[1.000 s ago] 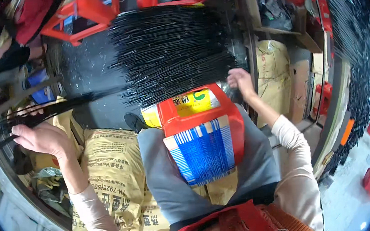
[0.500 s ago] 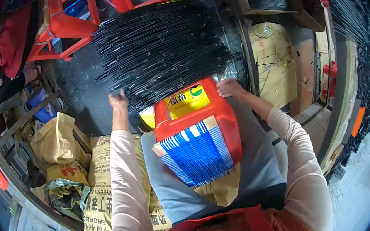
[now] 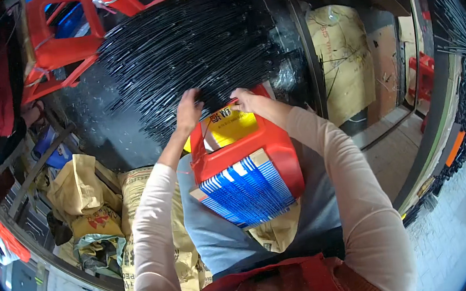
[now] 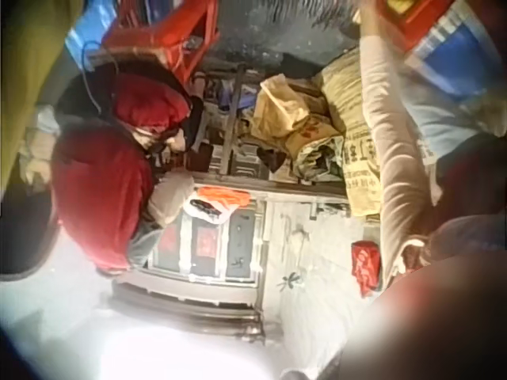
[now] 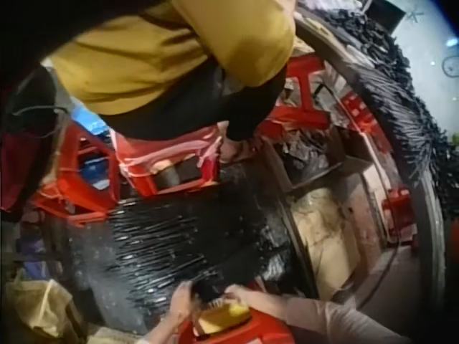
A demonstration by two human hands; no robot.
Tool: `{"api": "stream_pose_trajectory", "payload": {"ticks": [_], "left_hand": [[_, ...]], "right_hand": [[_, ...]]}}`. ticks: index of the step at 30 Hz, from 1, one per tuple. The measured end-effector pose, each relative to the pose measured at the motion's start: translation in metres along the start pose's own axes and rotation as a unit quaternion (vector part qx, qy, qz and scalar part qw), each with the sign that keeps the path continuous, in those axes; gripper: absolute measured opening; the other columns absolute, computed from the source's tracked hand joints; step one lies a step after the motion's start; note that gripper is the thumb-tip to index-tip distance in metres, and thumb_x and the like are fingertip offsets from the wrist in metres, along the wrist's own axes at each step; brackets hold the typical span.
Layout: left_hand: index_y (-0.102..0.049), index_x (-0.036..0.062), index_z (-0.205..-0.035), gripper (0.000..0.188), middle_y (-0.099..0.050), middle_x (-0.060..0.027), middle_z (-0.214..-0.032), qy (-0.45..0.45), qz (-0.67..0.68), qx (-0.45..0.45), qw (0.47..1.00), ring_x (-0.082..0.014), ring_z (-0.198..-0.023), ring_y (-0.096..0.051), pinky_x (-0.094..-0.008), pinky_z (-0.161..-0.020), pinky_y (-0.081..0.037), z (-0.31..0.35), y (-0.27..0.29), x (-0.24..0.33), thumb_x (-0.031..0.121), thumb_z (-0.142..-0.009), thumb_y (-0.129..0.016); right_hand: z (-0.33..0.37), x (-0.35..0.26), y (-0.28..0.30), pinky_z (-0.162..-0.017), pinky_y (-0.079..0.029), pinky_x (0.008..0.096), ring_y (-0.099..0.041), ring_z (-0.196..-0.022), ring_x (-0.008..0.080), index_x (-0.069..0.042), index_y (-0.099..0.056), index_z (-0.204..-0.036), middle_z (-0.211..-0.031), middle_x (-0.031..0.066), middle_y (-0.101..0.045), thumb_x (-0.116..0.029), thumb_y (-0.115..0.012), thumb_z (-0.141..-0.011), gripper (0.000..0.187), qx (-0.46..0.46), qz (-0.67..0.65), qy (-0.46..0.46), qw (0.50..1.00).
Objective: Arranging and sorting long black flexible rods onto a circular assembly table.
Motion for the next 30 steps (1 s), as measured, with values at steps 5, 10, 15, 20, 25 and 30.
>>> {"api": "stream_pose_trajectory", "payload": {"ticks": [5, 10, 15, 20, 25, 30], "left_hand": [[-0.031, -0.001, -0.144, 0.101, -0.038, -0.0202, -0.145, -0.054, -0.125, 0.019, 0.991, -0.0356, -0.132, -0.038, -0.0387, -0.114, -0.033, -0.075, -0.021, 0.029, 0.007, -0.059, -0.085], [-0.032, 0.0053, -0.145, 0.109, -0.05, -0.0145, -0.124, 0.01, -0.188, 0.056, 0.98, -0.0313, -0.114, -0.049, -0.0381, -0.098, -0.043, -0.108, -0.034, 0.028, 0.02, -0.054, -0.09], [-0.044, 0.0061, -0.139, 0.086, -0.049, -0.0102, -0.118, -0.032, -0.355, 0.026, 0.934, -0.0279, -0.108, -0.049, -0.0383, -0.094, -0.044, -0.085, -0.053, 0.043, 0.031, -0.066, -0.082], [-0.049, 0.0045, -0.134, 0.07, -0.048, -0.0139, -0.125, -0.127, -0.29, 0.103, 0.943, -0.0301, -0.111, -0.048, -0.04, -0.098, -0.041, -0.119, -0.016, 0.053, 0.033, -0.076, -0.075], [-0.025, 0.0012, -0.149, 0.099, -0.041, -0.0199, -0.142, -0.148, -0.269, 0.121, 0.944, -0.0351, -0.133, -0.037, -0.0448, -0.114, -0.029, -0.197, 0.046, 0.036, 0.048, -0.076, -0.072], [-0.038, 0.0047, -0.144, 0.106, -0.05, -0.0145, -0.132, -0.011, -0.334, -0.043, 0.942, -0.0317, -0.122, -0.045, -0.0425, -0.103, -0.044, -0.207, 0.031, 0.018, 0.07, -0.066, -0.069]], "right_hand": [[-0.067, 0.016, 0.018, -0.094, -0.049, 0.0581, -0.056, -0.11, 0.046, 0.007, -0.036, -0.128, -0.127, 0.0319, -0.049, -0.02, -0.044, -0.093, 0.045, 0.006, -0.106, -0.023, 0.994], [-0.098, 0.041, 0.017, -0.09, -0.05, 0.0548, -0.062, -0.096, 0.0383, -0.001, -0.053, -0.115, -0.112, 0.0221, -0.061, -0.03, -0.044, -0.092, 0.038, 0.155, -0.178, 0.069, 0.969], [-0.084, 0.029, -0.009, -0.094, -0.047, 0.0508, -0.06, -0.106, 0.0288, -0.01, -0.059, -0.109, -0.108, 0.0159, -0.063, -0.023, -0.04, -0.092, 0.029, 0.086, -0.228, -0.001, 0.97], [-0.062, -0.005, -0.012, -0.104, -0.042, 0.0498, -0.056, -0.111, 0.0304, -0.002, -0.057, -0.104, -0.117, 0.018, -0.06, -0.021, -0.037, -0.091, 0.03, -0.009, -0.272, 0.06, 0.96], [-0.084, 0.029, 0.0, -0.082, -0.056, 0.0396, -0.066, -0.09, 0.0248, 0.003, -0.064, -0.109, -0.11, 0.0165, -0.067, -0.026, -0.046, -0.091, 0.039, 0.152, -0.26, 0.046, 0.952], [-0.097, 0.036, -0.002, -0.087, -0.054, 0.0403, -0.066, -0.1, 0.0325, 0.009, -0.062, -0.116, -0.116, 0.0232, -0.065, -0.032, -0.039, -0.093, 0.052, 0.231, -0.289, 0.015, 0.929]]}}
Point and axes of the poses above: each hand's wrist, its own z-axis away from the middle knuckle, its own y-axis out of the back of the hand, x = y × z, the point moved 7 cm from there along -z, towards the middle knuckle
